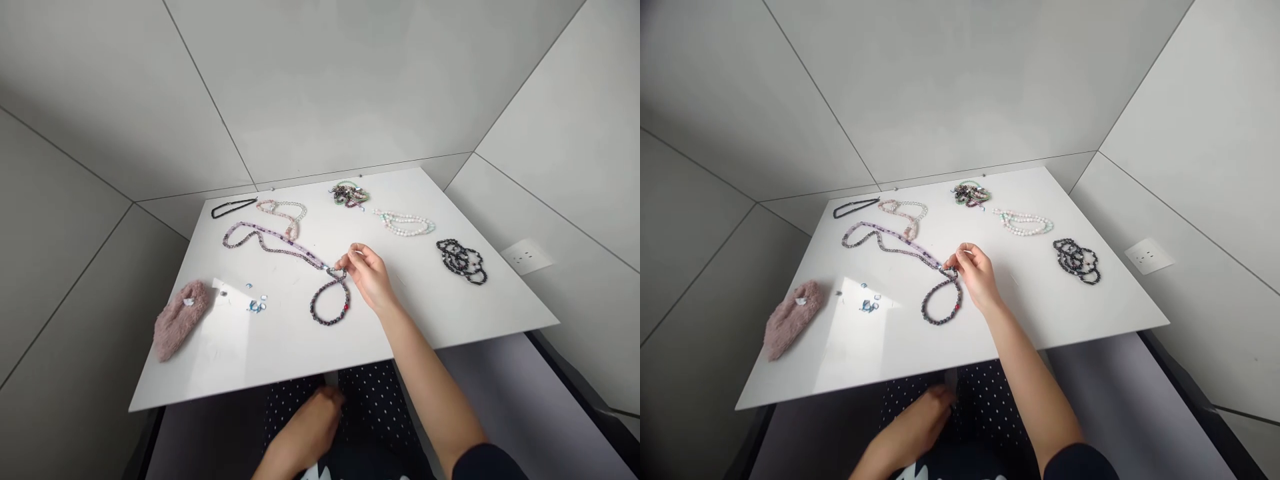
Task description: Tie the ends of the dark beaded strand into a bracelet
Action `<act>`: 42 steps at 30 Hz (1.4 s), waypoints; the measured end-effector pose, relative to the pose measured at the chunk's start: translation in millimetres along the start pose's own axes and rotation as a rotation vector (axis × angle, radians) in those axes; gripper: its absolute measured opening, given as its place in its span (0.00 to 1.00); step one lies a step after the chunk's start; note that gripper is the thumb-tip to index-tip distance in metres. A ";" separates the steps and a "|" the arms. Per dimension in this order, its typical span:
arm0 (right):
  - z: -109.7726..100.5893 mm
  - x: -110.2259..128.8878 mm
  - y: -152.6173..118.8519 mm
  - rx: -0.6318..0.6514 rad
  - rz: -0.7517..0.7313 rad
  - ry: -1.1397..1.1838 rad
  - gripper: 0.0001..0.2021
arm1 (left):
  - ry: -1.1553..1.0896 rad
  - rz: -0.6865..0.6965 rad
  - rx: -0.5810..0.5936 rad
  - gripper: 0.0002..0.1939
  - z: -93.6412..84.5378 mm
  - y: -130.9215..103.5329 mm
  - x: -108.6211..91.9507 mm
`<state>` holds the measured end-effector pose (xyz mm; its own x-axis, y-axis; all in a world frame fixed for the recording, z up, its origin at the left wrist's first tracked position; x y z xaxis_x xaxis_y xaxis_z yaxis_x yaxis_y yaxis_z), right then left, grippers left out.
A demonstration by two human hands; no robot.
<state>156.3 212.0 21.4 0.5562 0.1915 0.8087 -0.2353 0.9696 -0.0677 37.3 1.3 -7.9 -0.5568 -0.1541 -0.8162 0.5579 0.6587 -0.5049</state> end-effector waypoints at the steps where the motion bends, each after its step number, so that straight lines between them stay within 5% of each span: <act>1: -0.4 -0.3 0.5 0.002 -0.010 -0.011 0.14 | 0.009 0.078 0.042 0.15 -3.8 -12.7 -15.5; 4: -1.9 -2.2 2.4 0.012 -0.048 -0.056 0.16 | -0.015 0.303 -0.063 0.15 -45.6 -29.6 -61.6; 5: -2.4 -3.0 3.1 0.028 -0.059 -0.069 0.17 | -0.006 0.306 -0.273 0.14 -68.8 -24.7 -71.5; 8: -3.8 -3.9 4.8 0.072 -0.136 -0.102 0.15 | 0.073 0.331 -0.786 0.07 -133.3 16.9 -81.2; 12: -5.2 -0.8 5.5 0.037 -0.311 -0.221 0.14 | 0.049 0.292 -0.982 0.10 -170.4 87.6 -63.5; 19: -3.8 0.3 5.0 -0.036 -0.372 -0.266 0.16 | -0.308 0.474 -0.936 0.17 -156.6 119.5 -44.8; 27: -4.4 -0.1 4.7 -0.086 -0.331 -0.262 0.15 | -0.561 0.412 -0.794 0.21 -154.7 127.1 -37.5; 37: -5.8 1.1 6.1 -0.103 -0.352 -0.220 0.15 | -0.476 0.474 -0.867 0.16 -152.5 119.7 -47.8; 42: -14.8 -0.9 10.1 -0.210 -0.205 -0.188 0.18 | -0.569 0.483 -0.914 0.15 -152.7 118.1 -46.6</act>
<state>165.2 223.9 11.4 0.4137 -0.0235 0.9101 0.0467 0.9989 0.0045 35.2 198.7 13.4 0.0749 0.1019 -0.9920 -0.1408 0.9859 0.0906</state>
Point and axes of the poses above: each hand's wrist, its own y-axis towards the middle knuckle, its own z-axis out of the palm, x = y × z, the point moved 2 cm from there along y, towards the middle knuckle, and after that the axes turned 3 degrees about y, right-handed, at the moved point
